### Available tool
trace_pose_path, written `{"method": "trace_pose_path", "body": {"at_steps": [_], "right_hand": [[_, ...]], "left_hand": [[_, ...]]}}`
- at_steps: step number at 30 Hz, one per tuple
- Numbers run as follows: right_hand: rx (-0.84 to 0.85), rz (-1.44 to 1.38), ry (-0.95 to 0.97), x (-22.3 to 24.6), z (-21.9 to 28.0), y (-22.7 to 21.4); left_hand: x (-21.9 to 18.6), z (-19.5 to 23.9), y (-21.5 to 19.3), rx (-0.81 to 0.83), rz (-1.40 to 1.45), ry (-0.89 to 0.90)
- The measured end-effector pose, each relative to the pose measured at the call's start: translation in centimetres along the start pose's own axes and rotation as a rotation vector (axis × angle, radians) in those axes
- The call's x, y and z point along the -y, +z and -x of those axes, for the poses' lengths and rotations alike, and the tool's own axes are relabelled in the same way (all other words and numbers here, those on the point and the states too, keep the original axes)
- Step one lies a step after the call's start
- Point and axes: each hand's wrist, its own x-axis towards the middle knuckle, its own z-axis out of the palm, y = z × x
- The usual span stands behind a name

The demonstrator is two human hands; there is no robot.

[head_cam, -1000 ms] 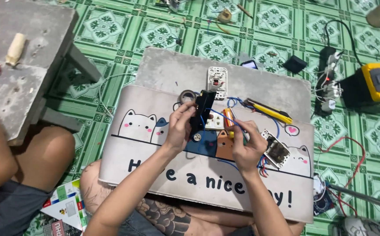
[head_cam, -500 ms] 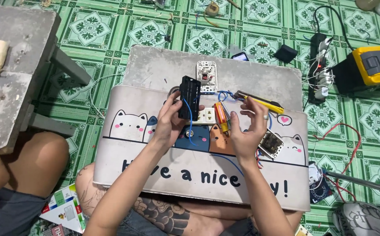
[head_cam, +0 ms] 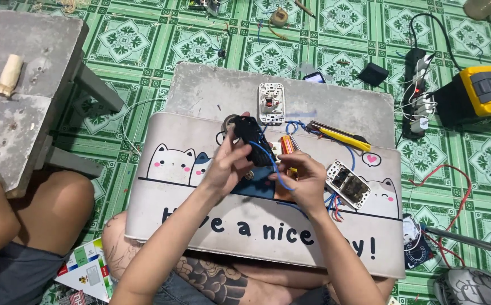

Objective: The person sits on the floor and assembles electrical components on a lap mat. They connect wires to a black switch, then attach a white multi-socket adapter to the switch using a screwdriver. The person handles wires, a switch, and a socket adapter during the process.

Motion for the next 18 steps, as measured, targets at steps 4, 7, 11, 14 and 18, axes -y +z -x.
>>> {"method": "trace_pose_path", "body": {"at_steps": [4, 7, 11, 14, 18], "right_hand": [[-0.1, -0.265, 0.122, -1.2, 0.6, -0.4], [-0.238, -0.365, 0.212, -1.1, 0.2, -0.2], [-0.432, -0.556, 0.498, -3.1, 0.2, -0.9], [-0.495, -0.575, 0.538, -3.2, 0.5, -0.8], [-0.541, -0.528, 0.487, -2.1, -0.1, -0.8]], "left_hand": [[1.3, 0.0, -0.6, 0.003, -0.175, 0.069], [1.6, -0.5, -1.1, 0.086, -0.316, 0.095], [2.0, -0.1, -0.5, 0.264, -0.605, 0.155], [1.2, 0.3, 0.7, 0.283, -0.889, 0.24], [2.0, 0.0, -0.3, 0.265, -0.973, 0.246]]}}
